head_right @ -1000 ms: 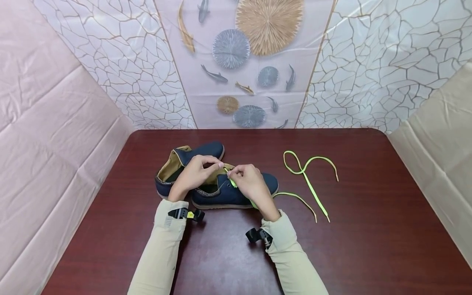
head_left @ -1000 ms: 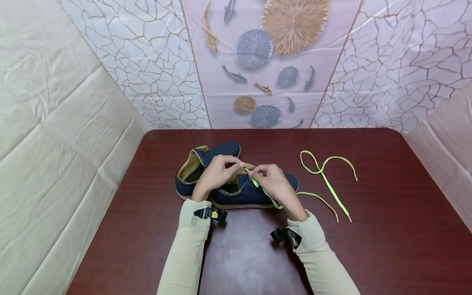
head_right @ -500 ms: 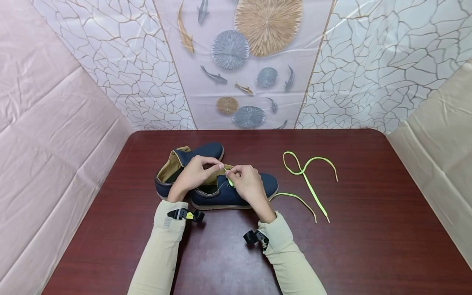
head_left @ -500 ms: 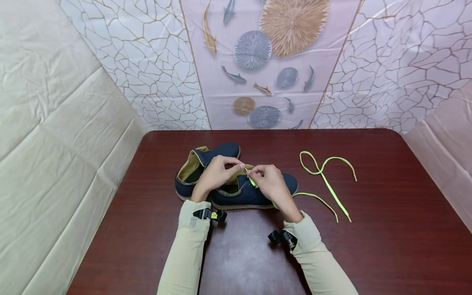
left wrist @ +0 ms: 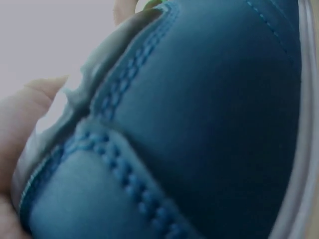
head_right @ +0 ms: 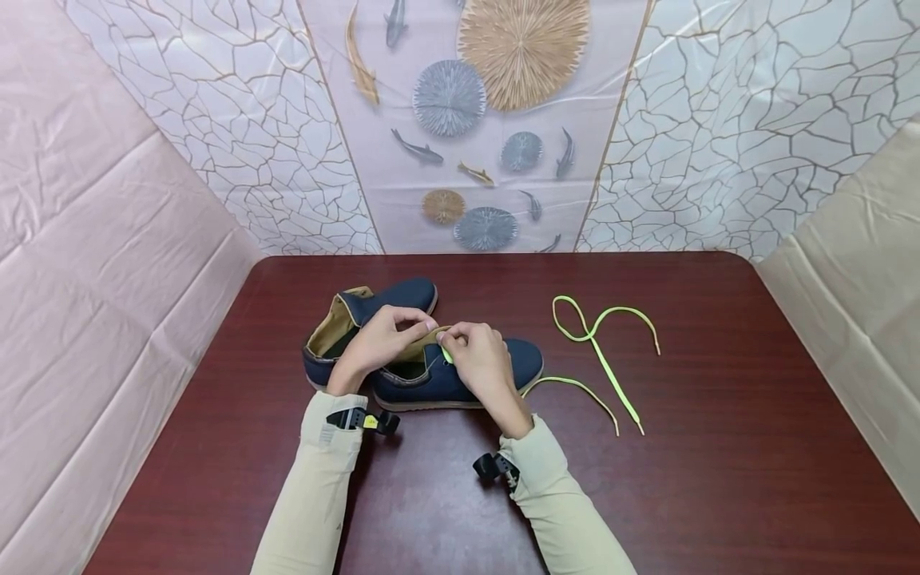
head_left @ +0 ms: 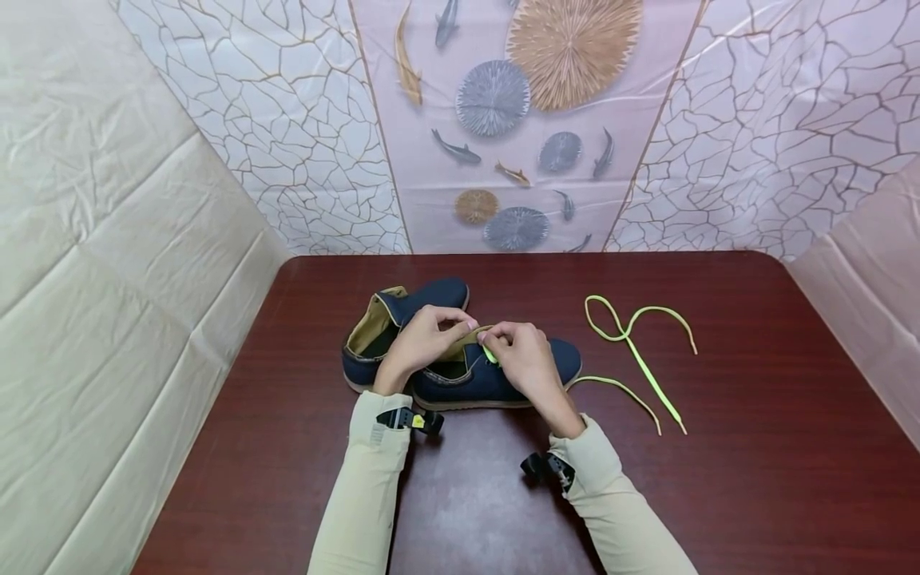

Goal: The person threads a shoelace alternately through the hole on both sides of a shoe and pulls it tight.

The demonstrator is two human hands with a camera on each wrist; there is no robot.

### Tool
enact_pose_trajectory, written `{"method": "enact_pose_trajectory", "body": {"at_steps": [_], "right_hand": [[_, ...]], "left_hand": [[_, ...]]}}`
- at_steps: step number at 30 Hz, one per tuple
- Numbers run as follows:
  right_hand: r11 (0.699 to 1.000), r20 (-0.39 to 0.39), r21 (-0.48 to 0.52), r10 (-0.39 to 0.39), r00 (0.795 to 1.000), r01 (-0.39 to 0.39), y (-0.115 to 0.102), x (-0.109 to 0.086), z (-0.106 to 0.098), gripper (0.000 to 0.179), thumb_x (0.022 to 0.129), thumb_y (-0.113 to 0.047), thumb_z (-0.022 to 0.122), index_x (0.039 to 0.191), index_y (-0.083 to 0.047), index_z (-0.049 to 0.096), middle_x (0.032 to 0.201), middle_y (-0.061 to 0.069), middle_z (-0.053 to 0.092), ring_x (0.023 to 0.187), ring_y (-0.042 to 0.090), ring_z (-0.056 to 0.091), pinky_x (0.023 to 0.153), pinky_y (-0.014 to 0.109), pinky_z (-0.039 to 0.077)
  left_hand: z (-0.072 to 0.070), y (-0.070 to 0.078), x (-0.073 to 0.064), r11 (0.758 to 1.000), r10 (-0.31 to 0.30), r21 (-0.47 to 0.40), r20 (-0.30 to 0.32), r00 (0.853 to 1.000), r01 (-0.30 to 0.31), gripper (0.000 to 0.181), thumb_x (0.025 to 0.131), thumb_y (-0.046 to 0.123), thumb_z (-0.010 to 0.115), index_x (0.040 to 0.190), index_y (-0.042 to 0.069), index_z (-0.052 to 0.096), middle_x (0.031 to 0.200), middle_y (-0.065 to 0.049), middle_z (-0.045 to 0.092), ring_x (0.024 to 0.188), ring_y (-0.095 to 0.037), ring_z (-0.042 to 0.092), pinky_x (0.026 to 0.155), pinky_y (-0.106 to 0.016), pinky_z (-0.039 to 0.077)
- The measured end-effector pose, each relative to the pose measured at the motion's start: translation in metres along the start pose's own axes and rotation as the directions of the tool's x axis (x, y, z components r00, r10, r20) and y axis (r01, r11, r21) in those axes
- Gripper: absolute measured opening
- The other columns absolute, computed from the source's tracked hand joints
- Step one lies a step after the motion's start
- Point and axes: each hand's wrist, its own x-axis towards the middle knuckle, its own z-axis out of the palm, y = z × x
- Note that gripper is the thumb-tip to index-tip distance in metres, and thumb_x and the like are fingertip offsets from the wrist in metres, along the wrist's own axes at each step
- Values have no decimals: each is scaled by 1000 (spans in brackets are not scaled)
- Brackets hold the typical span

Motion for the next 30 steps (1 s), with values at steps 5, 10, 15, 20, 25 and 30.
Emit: {"method": "enact_pose_trajectory", "body": {"at_steps": [5,10,15,20,25,30], "right_hand": [[1000,46,22,-23,999,22,1,1,-8,23,103,-27,70,94,-11,83,64,-7,58,56,14,44,59,30,36],[994,-45,60,-93,995,96,7,5,-20,17,103,-21,71,98,-9,81,74,2,66,65,19,52,64,31,40],[984,11,40,-172,985,172,17,6,-23,17,102,-13,73,117,-8,77,106,9,72,93,26,67,84,41,53],[976,100,21,-216,971,215,18,8,-17,18,103,-13,71,118,-9,78,115,8,77,97,26,71,84,44,56],[974,65,7,-226,972,226,17,8,-12,16,102,-10,71,114,-8,80,110,9,79,93,25,72,82,44,57],[975,58,-10,-223,973,224,17,8,-12,16,102,-12,71,115,-7,80,111,9,79,90,25,72,79,41,56]], "left_hand": [[1,-1,-2,999,11,-29,-20,1000,-12,18,105,24,70,104,12,82,96,-2,76,73,-14,57,70,-29,46],[3,2,-1,999,35,19,-54,998,-34,18,105,23,69,106,10,82,97,-2,77,76,-15,61,74,-30,49],[5,3,0,997,34,66,-70,997,-29,19,105,24,69,106,10,82,96,-1,77,78,-13,65,74,-30,51],[5,7,-1,991,69,122,-99,993,-56,17,105,25,69,104,15,82,97,1,78,80,-12,70,75,-32,54],[5,9,0,982,91,175,-124,988,-69,19,105,25,70,105,11,83,95,0,78,77,-11,69,74,-33,55],[6,11,1,978,109,193,-175,979,-75,18,105,23,69,103,11,83,91,1,78,74,-8,70,71,-31,56]]}}
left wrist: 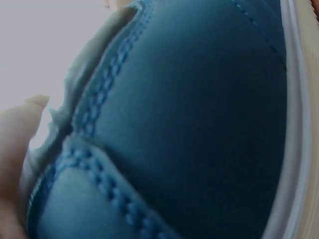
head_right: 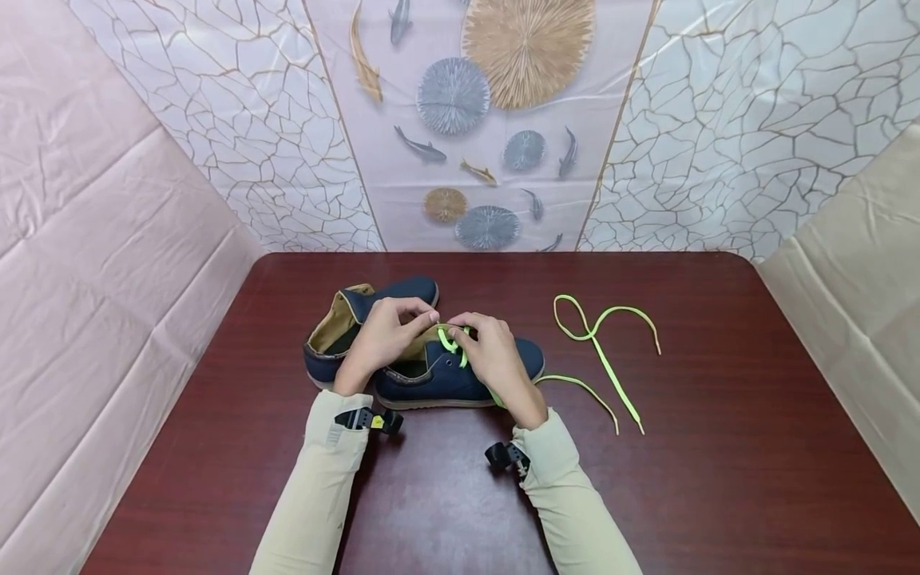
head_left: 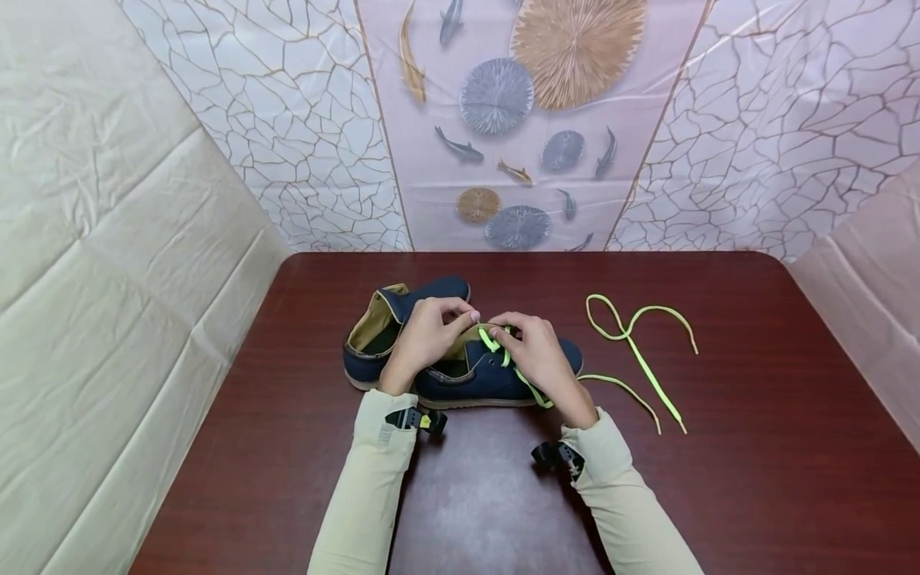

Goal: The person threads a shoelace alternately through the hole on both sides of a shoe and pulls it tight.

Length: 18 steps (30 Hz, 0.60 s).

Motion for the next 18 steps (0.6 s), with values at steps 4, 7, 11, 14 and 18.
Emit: {"method": "enact_pose_trajectory", "body": {"at_steps": [4,7,11,14,18], "right_hand": [[1000,-3,-10,0,1000,0,-1,2,-2,15,101,-13,72,113,-8,80,109,9,79,89,25,71,78,39,54],[1000,-2,-19,4,1000,-4,-2,3,-3,14,101,-13,72,111,-9,81,108,9,79,87,24,70,77,37,52],[999,3,-31,22,1000,-22,-2,4,-3,14,101,-14,72,111,-9,81,105,8,79,76,20,63,72,35,48],[999,6,-36,31,1000,-30,-2,5,-3,14,101,-13,72,111,-9,81,104,8,79,70,19,58,69,34,45],[998,13,-35,43,999,-43,-2,4,-2,14,102,-14,72,111,-9,81,106,8,79,71,18,59,69,33,46]], "left_hand": [[0,1,3,996,-28,-82,-72,997,22,20,106,20,68,102,4,80,84,-3,77,69,-10,72,67,-28,60],[0,1,5,987,-59,-154,-123,991,40,21,106,17,67,102,0,78,81,-8,76,65,-14,74,63,-28,61],[0,3,4,982,-84,-185,-208,975,45,19,105,14,67,104,-1,78,78,-10,76,62,-16,73,59,-29,61],[-1,6,3,980,-90,-197,-258,962,39,17,105,14,68,104,0,78,77,-11,76,61,-18,73,58,-31,61],[0,6,2,978,-95,-205,-290,952,35,19,105,16,68,103,0,78,80,-14,76,61,-18,74,59,-33,61]]}}
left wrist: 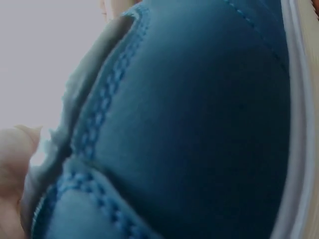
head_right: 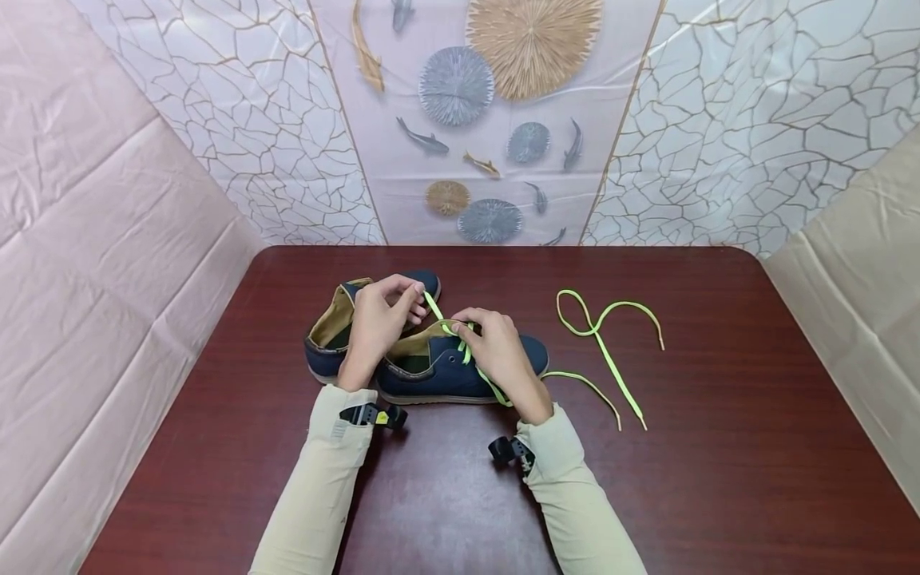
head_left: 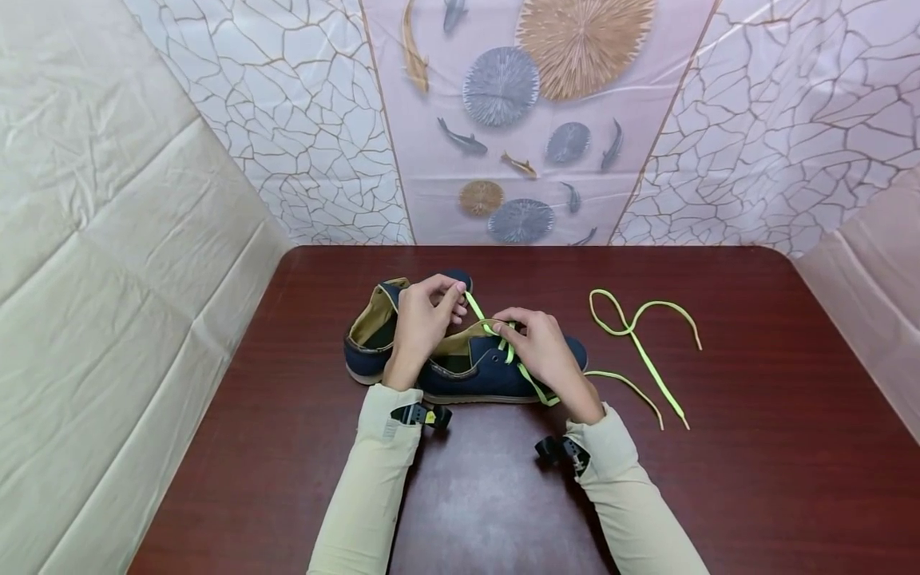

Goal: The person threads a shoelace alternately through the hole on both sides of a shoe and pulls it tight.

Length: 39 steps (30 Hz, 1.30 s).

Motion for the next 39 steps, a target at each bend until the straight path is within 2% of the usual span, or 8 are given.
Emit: {"method": "enact_pose_trajectory", "body": {"at_steps": [6,10,17,24,26,30,32,39], "right_hand": [[1000,15,7,12,1000,-12,-2,-1,-2,15,102,-15,72,112,-10,81,106,9,79,71,18,59,67,33,45],[1000,19,10,22,1000,-22,-1,-3,-2,15,102,-15,71,112,-10,81,106,9,79,73,17,61,68,33,46],[1000,22,10,24,999,-24,4,-4,-3,14,103,-15,71,112,-9,81,107,10,79,87,25,69,75,37,51],[1000,29,15,9,1000,-9,4,-2,-4,14,103,-15,71,111,-9,81,110,10,79,98,30,72,84,44,54],[1000,39,14,14,999,-14,3,-2,-4,15,103,-16,71,112,-10,81,111,10,79,98,29,72,84,43,54],[1000,68,24,18,998,-20,2,-1,-7,15,103,-16,71,113,-11,80,111,9,79,98,28,71,84,42,54],[999,88,33,19,996,-22,2,0,-11,15,103,-17,70,114,-10,80,111,9,78,100,30,72,86,44,55],[998,122,15,52,991,-55,0,-4,-31,19,107,-20,66,117,-8,77,117,12,76,112,33,70,96,52,53]], "left_hand": [[-7,2,1,999,4,-53,-98,995,-10,22,106,19,68,104,-1,77,87,-18,76,64,-18,74,61,-36,62],[-13,3,1,997,20,-71,-167,986,-32,20,105,18,69,102,0,78,85,-14,76,62,-17,73,59,-31,61],[-17,2,1,995,50,-73,-199,979,-66,23,105,21,69,103,0,78,85,-17,76,63,-20,73,60,-29,61],[-23,-1,3,995,59,-63,-298,953,-82,18,104,18,71,100,3,79,83,-19,76,63,-25,74,60,-28,60],[-25,-2,4,995,36,-81,-280,959,-61,19,104,18,70,101,2,79,85,-20,76,64,-26,75,61,-27,60],[-29,-2,4,991,-17,-133,-176,984,-6,19,105,17,68,105,0,77,92,-23,75,74,-33,76,64,-27,62],[-31,0,4,990,-31,-142,-138,990,11,18,106,17,67,108,1,75,97,-24,74,79,-36,76,66,-28,62],[-34,6,2,1000,-12,4,-124,992,13,14,105,16,68,117,11,74,107,-9,75,91,-30,75,72,-35,62]]}}
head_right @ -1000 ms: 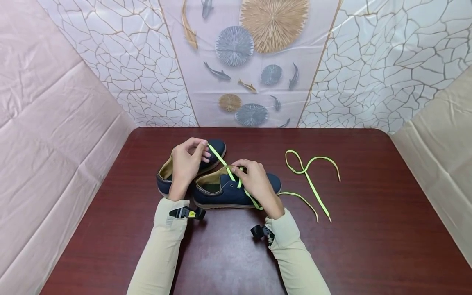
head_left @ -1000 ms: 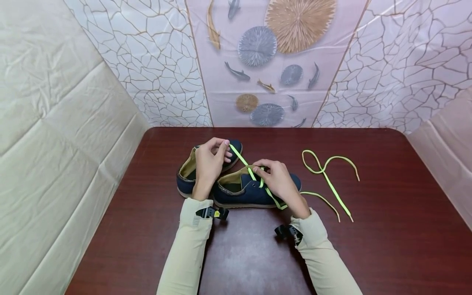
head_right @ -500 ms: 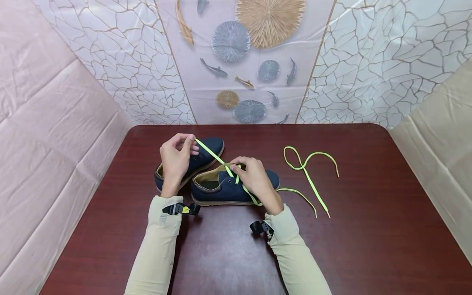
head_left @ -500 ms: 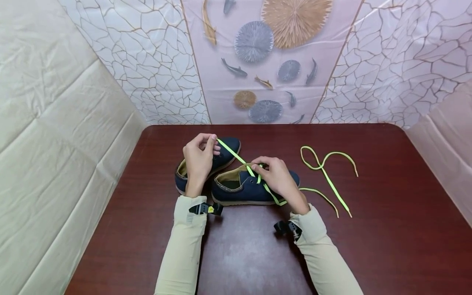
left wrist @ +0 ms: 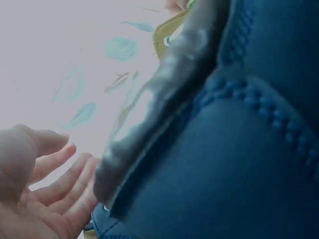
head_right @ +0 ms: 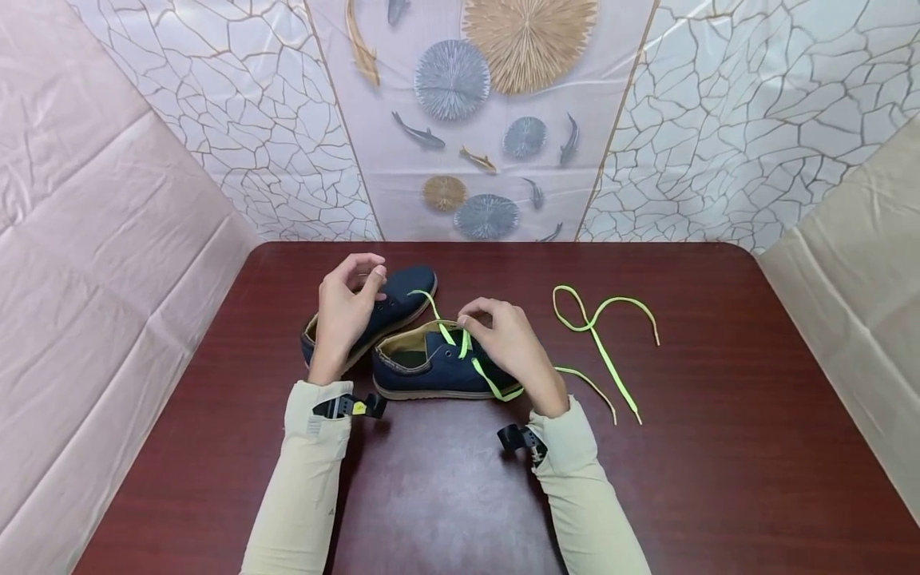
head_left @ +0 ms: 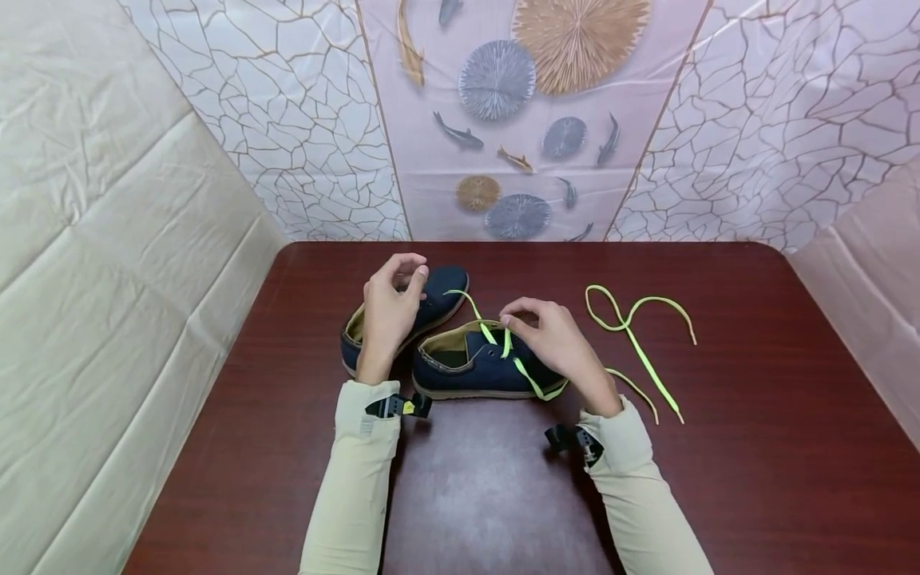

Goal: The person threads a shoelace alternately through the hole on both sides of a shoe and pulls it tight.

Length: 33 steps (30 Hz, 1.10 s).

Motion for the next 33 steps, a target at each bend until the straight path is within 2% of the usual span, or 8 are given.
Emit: {"method": "enact_pose_trajectory", "body": {"at_steps": [3,6,8,12,16,20,25,33], "right_hand": [[998,16,-63,12,1000,-11,-2,-3,-13,21,107,-21,65,116,-7,77,116,12,76,108,32,69,94,51,52],[989,76,-151,19,997,-8,-3,-8,-26,23,107,-22,65,113,-4,78,107,11,77,97,28,69,87,46,52],[976,128,-219,27,991,1,-4,-11,-34,25,107,-24,64,110,-4,78,100,8,76,89,24,67,83,43,51],[944,245,-329,87,966,-2,-9,-20,-47,27,106,-27,64,108,-3,77,91,4,72,79,19,60,76,38,48],[937,338,-349,133,932,-7,-9,-27,-55,23,106,-23,65,109,-2,74,95,5,72,79,19,60,74,37,49],[946,341,-324,98,935,19,-5,-28,-61,17,104,-17,66,111,-2,72,101,8,73,87,22,63,78,40,51],[948,277,-316,57,959,35,-1,-28,-71,17,102,-9,67,115,2,70,105,14,74,93,28,67,82,46,53],[922,243,-385,143,960,-40,18,-43,-77,22,101,-10,68,119,2,69,108,17,74,100,34,69,86,53,54]], "left_hand": [[3,4,0,996,43,71,53,998,-47,14,105,18,70,115,12,75,106,-6,76,94,-24,73,77,-38,59],[4,13,-1,985,49,150,229,972,-85,12,105,20,69,109,13,77,94,-3,76,83,-18,69,75,-37,56],[5,19,-1,973,27,200,393,919,-113,14,106,22,68,104,12,78,88,-2,74,76,-16,65,73,-35,52],[8,29,-4,947,-60,280,638,768,-159,20,107,24,66,98,12,80,81,-2,73,70,-14,62,68,-32,50],[14,31,-8,925,-118,323,746,656,-201,22,105,29,69,95,14,80,73,2,68,64,-13,61,64,-30,49],[20,29,-10,908,-145,338,808,570,-249,25,102,32,73,83,16,73,65,7,58,57,-9,51,63,-25,44],[27,26,-10,898,-146,337,836,530,-284,50,99,31,78,64,17,45,59,7,32,52,-9,28,59,-26,29],[36,19,-14,883,-159,360,833,531,-302,55,97,38,78,61,19,41,57,7,30,50,-11,30,57,-26,31]]}}
